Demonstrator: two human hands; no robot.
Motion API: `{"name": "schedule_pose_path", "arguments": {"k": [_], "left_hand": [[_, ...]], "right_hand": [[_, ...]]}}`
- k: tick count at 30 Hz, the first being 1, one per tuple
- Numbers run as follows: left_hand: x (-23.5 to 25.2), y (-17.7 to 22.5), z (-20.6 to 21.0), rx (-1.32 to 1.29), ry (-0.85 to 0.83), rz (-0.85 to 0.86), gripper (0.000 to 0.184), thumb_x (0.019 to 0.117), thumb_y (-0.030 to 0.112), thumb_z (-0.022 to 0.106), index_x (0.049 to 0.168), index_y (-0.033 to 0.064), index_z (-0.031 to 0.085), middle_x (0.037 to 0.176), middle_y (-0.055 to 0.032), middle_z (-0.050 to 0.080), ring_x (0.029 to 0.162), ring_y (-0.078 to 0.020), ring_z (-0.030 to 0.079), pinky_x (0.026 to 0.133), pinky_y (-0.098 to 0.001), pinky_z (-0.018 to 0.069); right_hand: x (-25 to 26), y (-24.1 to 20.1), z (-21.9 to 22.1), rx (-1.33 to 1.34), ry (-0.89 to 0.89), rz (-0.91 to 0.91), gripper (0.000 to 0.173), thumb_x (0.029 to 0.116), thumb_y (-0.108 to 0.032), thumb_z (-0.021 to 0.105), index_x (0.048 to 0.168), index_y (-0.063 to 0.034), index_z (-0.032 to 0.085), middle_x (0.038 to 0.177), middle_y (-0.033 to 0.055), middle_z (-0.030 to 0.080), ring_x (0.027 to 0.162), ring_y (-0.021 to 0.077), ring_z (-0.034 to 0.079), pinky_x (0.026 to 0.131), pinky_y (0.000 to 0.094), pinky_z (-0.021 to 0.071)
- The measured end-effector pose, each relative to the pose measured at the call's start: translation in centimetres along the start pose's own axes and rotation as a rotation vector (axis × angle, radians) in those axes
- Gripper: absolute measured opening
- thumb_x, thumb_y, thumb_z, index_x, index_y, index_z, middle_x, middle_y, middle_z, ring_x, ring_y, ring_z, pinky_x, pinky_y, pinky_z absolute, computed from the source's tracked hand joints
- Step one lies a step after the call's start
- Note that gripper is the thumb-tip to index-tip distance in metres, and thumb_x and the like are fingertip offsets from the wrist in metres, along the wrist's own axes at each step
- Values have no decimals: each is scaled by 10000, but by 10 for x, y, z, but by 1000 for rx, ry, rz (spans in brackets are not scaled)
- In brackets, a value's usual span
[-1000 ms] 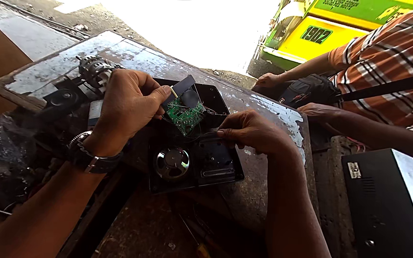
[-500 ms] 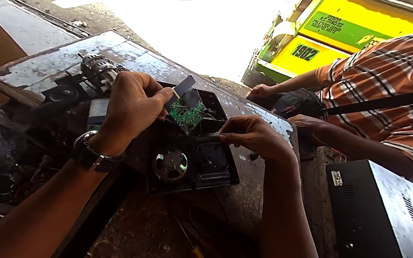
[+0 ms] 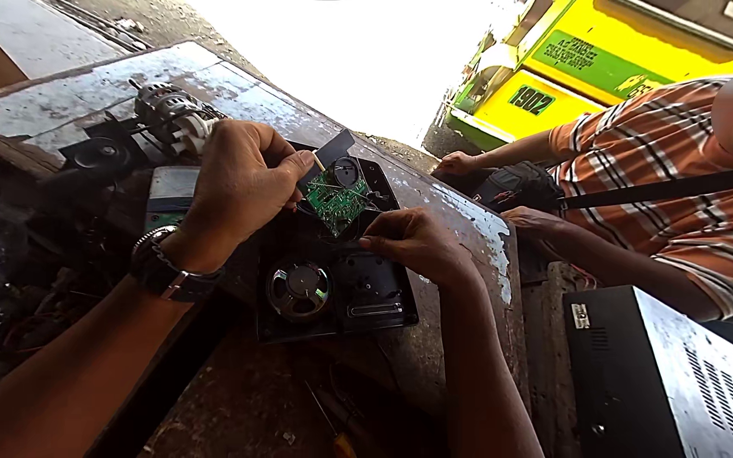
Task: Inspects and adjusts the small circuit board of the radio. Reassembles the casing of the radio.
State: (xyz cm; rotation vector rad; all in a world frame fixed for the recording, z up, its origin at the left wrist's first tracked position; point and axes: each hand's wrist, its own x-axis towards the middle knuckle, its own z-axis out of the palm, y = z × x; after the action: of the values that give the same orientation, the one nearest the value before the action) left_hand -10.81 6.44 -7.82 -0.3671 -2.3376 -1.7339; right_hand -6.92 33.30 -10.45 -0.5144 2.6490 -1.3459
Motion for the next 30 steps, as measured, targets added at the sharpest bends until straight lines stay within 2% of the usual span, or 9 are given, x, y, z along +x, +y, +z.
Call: {"name": "schedule_pose_path", "arguments": {"k": [5,12,18,25,30], "left_hand": [[-2,0,-1,21,16,40,171,953,205,738,849,78,692,681,-5,719,534,-108,692,527,-281,623],[-3,2,1,44,13,28,164,946,207,746,851,82,700,659,3,706,520,-96,677,531,-283,613],[-2,4,1,85,6,34,175,948,235,744,849,95,709,653,19,703,513,-77,664,521,-270,598],[-1,5,3,85,-3,35,183,950,234,740,843,89,705,650,12,698,519,-84,669,533,-279,607],[-1,5,2,98,-5,40,190,951,243,738,837,95,704,643,18,696,514,-77,663,530,-274,600]], "right_hand": [[-3,0,-7,-16,-30,46,100,999,-126,669,991,-54,738,758,46,695,582,115,612,525,253,523],[-8,-3,-14,2,44,50,120,986,-166,685,932,-59,695,693,50,668,504,101,549,432,220,414],[-12,-5,-18,21,101,56,148,971,-177,710,877,-69,673,639,45,614,461,97,479,405,211,345],[-12,-3,-20,8,102,29,127,946,-158,741,872,-61,705,647,43,630,481,101,496,425,217,377],[-12,-6,-20,-24,97,64,81,972,-137,701,932,-68,716,680,44,651,495,108,513,431,228,384]]}}
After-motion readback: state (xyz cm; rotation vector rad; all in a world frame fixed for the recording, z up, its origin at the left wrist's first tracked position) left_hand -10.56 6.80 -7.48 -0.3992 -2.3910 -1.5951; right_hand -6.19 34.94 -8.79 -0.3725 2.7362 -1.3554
